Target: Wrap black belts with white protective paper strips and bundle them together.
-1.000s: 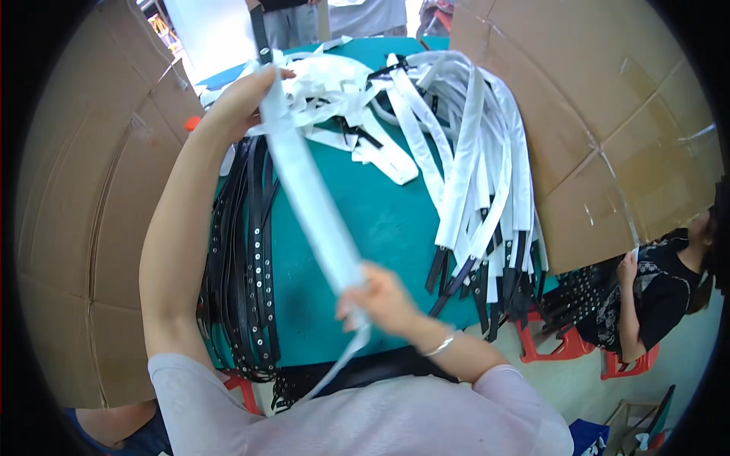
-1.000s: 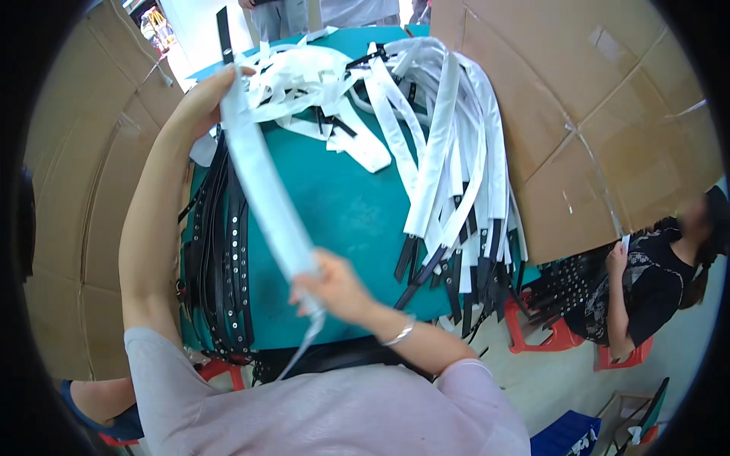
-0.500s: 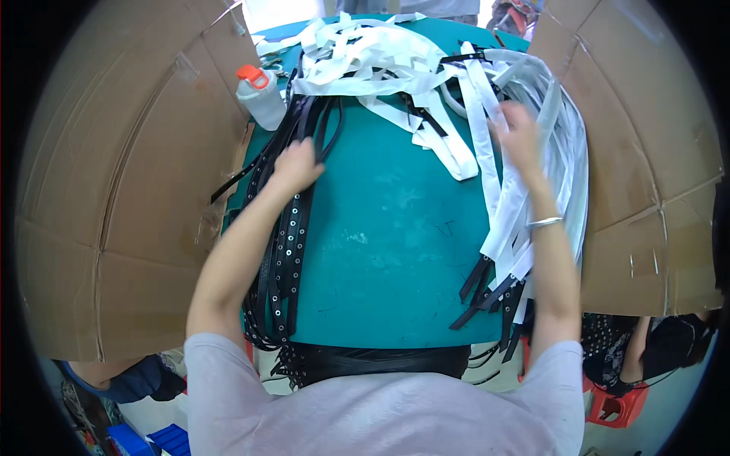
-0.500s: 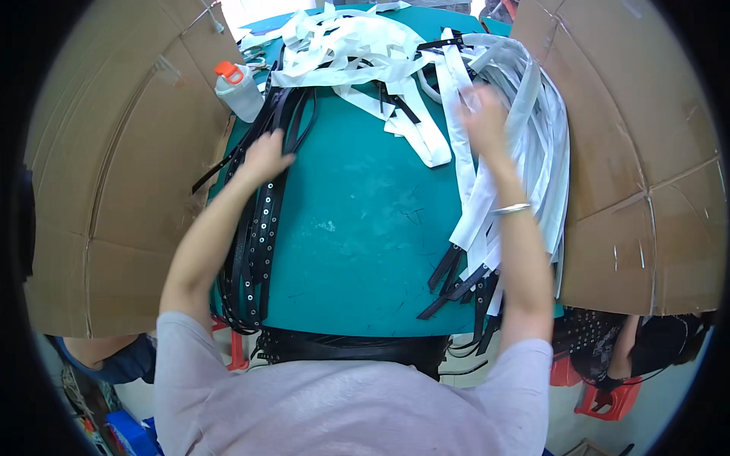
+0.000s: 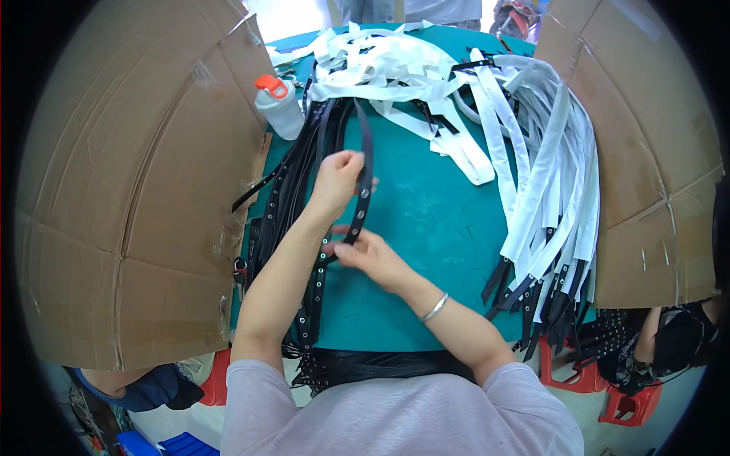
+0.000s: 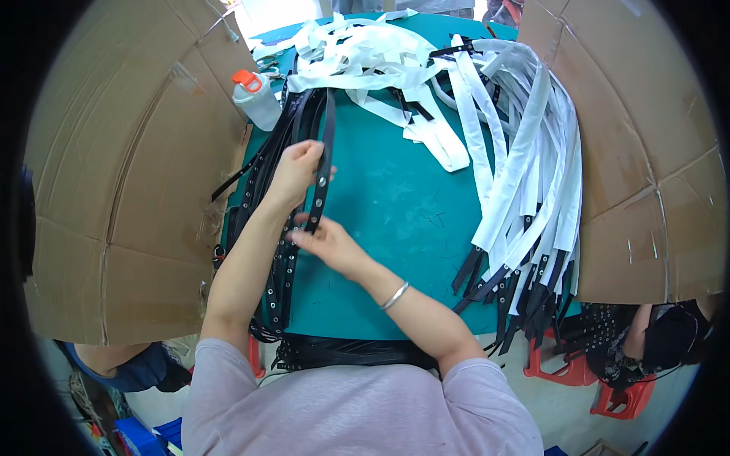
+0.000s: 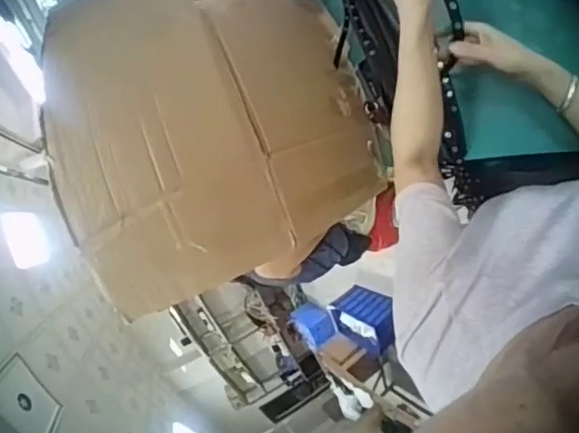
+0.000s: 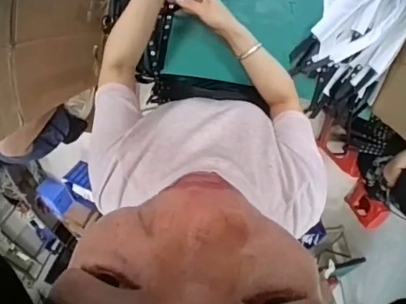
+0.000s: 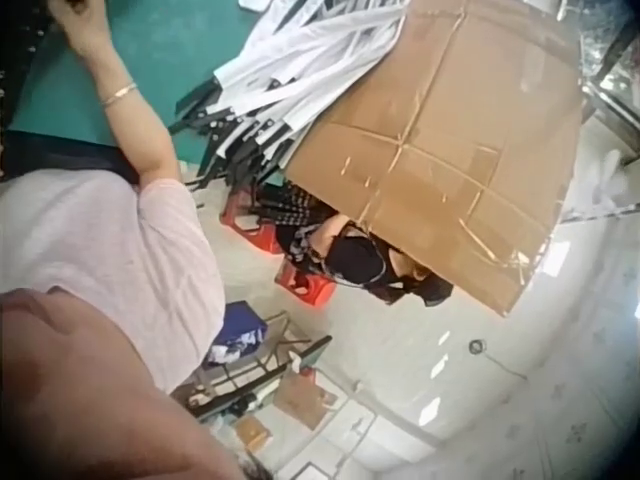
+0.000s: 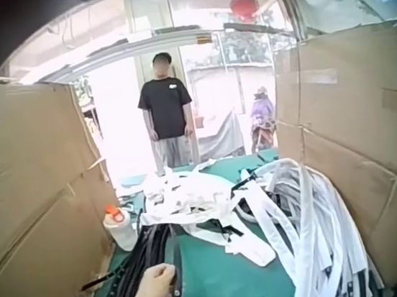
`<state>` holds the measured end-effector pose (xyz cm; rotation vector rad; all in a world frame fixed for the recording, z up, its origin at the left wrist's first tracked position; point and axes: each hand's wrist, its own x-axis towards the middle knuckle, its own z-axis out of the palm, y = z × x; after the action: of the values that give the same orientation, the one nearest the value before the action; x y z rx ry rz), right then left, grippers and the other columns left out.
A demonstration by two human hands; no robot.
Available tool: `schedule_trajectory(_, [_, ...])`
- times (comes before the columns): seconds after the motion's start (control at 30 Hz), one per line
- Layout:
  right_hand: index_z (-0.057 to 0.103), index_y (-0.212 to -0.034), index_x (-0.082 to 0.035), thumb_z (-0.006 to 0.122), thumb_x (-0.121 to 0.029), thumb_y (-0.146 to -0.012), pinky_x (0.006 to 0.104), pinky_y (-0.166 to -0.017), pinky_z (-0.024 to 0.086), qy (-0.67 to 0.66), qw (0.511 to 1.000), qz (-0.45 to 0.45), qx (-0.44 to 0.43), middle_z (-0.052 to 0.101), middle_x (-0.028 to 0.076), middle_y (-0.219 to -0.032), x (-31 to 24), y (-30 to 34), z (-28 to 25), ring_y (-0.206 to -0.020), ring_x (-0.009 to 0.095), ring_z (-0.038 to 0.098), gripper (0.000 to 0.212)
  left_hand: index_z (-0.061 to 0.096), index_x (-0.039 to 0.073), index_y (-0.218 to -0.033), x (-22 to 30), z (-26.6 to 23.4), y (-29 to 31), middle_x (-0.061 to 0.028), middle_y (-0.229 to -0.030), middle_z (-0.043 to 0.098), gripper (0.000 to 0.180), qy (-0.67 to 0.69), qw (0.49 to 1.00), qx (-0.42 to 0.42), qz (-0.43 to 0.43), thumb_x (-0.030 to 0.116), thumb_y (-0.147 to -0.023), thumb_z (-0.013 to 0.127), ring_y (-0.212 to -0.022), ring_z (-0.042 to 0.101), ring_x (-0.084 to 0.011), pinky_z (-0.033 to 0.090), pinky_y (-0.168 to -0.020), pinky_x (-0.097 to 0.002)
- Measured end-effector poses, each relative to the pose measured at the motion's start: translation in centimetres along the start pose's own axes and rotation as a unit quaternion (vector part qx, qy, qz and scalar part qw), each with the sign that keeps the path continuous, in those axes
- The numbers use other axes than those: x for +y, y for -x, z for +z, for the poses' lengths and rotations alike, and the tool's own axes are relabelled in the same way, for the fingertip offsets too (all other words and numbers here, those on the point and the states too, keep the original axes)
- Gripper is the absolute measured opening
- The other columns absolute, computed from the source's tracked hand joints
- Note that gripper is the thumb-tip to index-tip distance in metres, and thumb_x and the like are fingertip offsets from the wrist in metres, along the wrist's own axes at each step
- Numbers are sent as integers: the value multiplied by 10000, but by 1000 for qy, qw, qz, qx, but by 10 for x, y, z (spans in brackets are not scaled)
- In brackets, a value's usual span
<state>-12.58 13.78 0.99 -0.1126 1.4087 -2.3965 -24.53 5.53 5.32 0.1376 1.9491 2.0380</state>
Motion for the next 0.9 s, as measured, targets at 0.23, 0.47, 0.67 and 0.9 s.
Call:
schedule_trajectory(0.23, [515, -960, -12, 385, -178, -976, 231, -489, 388, 48, 997, 63, 11, 553, 59, -605, -38, 130, -62, -494, 105, 486, 211, 624, 1, -808, -11, 0, -81, -98, -721, 646, 263, -475, 875, 6, 96, 262, -839, 612, -688, 637, -197, 496, -629, -307])
schedule_trajectory(0.47, [518, -959, -2, 434, -205, -965, 203, -520, 375, 62, 986, 150, 44, 537, 21, -667, -8, 202, -89, -574, 69, 469, 220, 504, 61, -1076, -50, 30, -241, -122, -1049, 593, 380, -580, 649, 198, 450, 157, -741, 655, -1049, 527, -348, 363, -966, -423])
schedule_trajectory(0.67, [522, -995, -18, 481, -276, -937, 203, -488, 325, -336, 940, 6, 54, 523, 63, -718, 9, 188, -104, -525, 73, 397, 268, 498, 23, -1069, -19, 30, -192, -157, -979, 564, 403, -640, 691, 100, 322, 136, -716, 653, -935, 568, -331, 509, -696, -416])
schedule_trajectory(0.9, [434, -1305, -38, 421, -434, -938, 181, -471, 289, -348, 933, 76, 56, 582, 88, -1065, -10, 64, -79, -594, 77, 394, 540, 535, 11, -1039, 21, 9, 45, -154, -932, 586, 374, -596, 729, 12, 338, 184, -731, 657, -836, 587, -322, 499, -659, -406])
